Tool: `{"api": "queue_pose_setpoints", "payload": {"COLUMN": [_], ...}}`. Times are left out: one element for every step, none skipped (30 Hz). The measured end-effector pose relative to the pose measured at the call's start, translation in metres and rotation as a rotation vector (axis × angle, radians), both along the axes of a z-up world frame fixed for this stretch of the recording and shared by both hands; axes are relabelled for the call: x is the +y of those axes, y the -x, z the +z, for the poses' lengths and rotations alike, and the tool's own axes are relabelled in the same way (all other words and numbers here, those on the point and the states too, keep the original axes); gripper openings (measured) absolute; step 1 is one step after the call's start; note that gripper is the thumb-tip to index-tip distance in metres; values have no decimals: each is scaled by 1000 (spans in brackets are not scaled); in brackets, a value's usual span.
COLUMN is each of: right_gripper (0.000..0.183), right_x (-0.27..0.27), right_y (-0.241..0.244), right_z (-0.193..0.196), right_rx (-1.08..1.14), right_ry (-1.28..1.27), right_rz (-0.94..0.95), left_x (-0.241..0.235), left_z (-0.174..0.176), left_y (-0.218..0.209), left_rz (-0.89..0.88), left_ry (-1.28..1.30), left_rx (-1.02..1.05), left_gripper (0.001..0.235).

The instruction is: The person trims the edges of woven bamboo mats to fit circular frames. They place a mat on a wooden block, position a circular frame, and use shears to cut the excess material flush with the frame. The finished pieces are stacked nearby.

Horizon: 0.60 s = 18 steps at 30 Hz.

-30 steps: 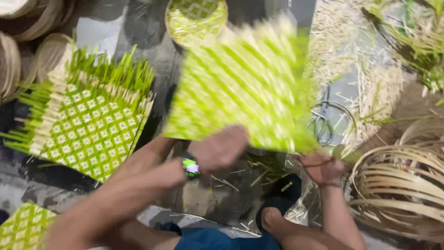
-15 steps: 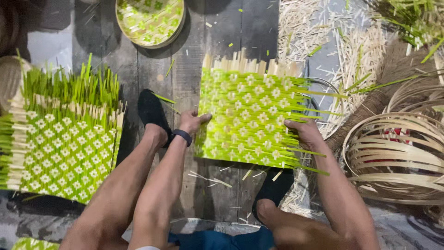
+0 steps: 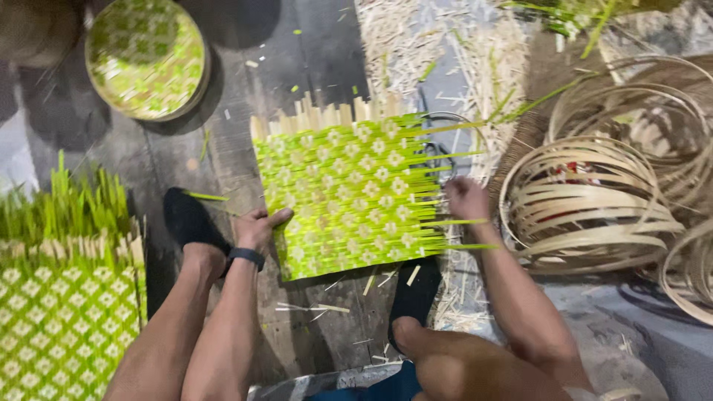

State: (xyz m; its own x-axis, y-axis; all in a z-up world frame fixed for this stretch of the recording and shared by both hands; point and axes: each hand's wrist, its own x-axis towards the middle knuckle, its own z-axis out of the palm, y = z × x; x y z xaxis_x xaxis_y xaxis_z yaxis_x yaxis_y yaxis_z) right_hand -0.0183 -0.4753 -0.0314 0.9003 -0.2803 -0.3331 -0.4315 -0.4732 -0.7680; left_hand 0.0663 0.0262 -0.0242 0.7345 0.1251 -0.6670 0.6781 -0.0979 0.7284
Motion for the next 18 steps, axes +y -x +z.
{"api": "queue_pose_setpoints", "payload": {"right_gripper": [29, 26, 23, 22, 20, 18, 18, 15, 21, 31, 23, 16, 29, 18, 9, 5, 15, 6], "right_x": [-2, -3, -1, 0, -1, -3, -6, -13, -24, -33, -51, -72, -83, -99, -109, -113, -116, -111], "right_y": [9, 18, 26, 32, 32, 28, 23, 15, 2, -12, -24, -35, -44, -51, -59, -66, -70, -70], "right_z": [-3, -5, -6, -5, -3, 1, 7, 17, 30, 45, 66, 91, 113, 139, 163, 183, 207, 226], "right_rx": [25, -58, -140, -222, -270, -319, -370, -301, -233, -165, -271, -378, -546, -477, -412, -427, -441, -499], "right_ry": [386, 549, 710, 869, 844, 819, 790, 802, 815, 828, 911, 992, 958, 994, 1029, 1134, 1243, 1292], "right_rz": [234, 343, 460, 578, 601, 624, 645, 636, 629, 621, 587, 553, 449, 416, 380, 388, 398, 427], "left_x": [0, -1, -2, -4, -4, -5, -3, -1, -1, 0, -2, -3, -3, -3, -4, -5, -9, -12], "left_z": [3, 5, 7, 7, 8, 8, 9, 11, 11, 11, 9, 8, 7, 6, 6, 8, 13, 21], "left_y": [-1, -2, -2, -2, -2, -2, -2, -2, -4, -5, -4, -4, -4, -3, -4, -3, -4, -4], "left_rz": [-12, -25, -12, 1, 18, -2, -23, -43, -27, -12, 5, -4, -13, -23, -16, -10, -2, -37], "left_ry": [-31, -63, -41, -20, 1, -10, -26, -43, -48, -53, -55, -48, -42, -35, -12, 11, 39, -96], "left_rx": [4, 7, 0, -7, -15, -2, 11, 23, 32, 40, 49, 43, 42, 41, 18, -5, -28, -106], "left_gripper": [36, 36, 36, 35, 35, 34, 33, 32, 32, 32, 32, 32, 32, 32, 34, 36, 38, 52]}}
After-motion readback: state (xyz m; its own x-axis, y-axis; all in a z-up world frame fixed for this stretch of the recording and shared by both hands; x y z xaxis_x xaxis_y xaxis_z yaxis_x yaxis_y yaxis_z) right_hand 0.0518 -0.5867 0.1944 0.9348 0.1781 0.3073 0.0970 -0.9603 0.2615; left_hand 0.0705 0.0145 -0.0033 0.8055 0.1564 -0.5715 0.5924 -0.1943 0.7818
